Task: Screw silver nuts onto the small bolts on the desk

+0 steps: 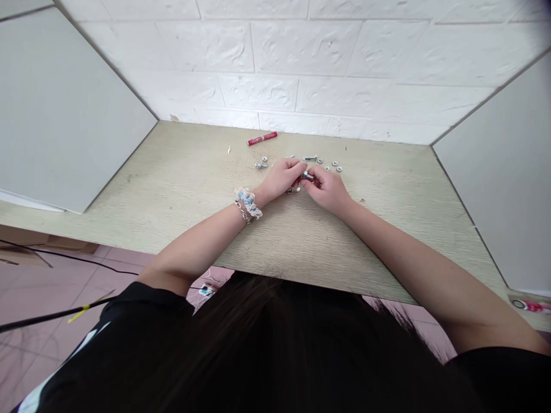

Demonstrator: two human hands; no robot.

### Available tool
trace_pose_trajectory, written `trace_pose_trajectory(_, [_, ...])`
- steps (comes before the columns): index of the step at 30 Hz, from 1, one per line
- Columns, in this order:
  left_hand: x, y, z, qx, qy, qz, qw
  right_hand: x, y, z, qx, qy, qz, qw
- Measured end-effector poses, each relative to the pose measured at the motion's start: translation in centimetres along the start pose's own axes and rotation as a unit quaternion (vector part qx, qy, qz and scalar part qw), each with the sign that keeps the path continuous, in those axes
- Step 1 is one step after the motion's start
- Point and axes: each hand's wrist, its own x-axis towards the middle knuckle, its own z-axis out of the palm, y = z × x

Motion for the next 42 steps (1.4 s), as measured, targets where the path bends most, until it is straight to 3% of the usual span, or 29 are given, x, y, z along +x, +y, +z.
trace_pose_trajectory(9, [-0.19,0.26,0.18,0.017,0.022,0.013,1.000,-0.21,0.61,0.37,0.042,0.017,0.012,0.999])
trace_pose_trajectory(23, [-0.20,0.48,0.11,0.020,0.026,0.001,0.999,-0.05,0.63,0.13,0.022,0.017,-0.014,1.000])
trace_pose_trajectory(35, [-0.36,0.18,0.27,0.034,0.008,0.017,0.999,0.08,0.46,-0.07,0.002,0.012,-0.024,1.000])
trace_pose_trajectory(42, [-0.49,0.37,0.34,0.031,-0.017,0.017,0.999,0.06,0.49,-0.13,0.048,-0.019,-0.013,0.999])
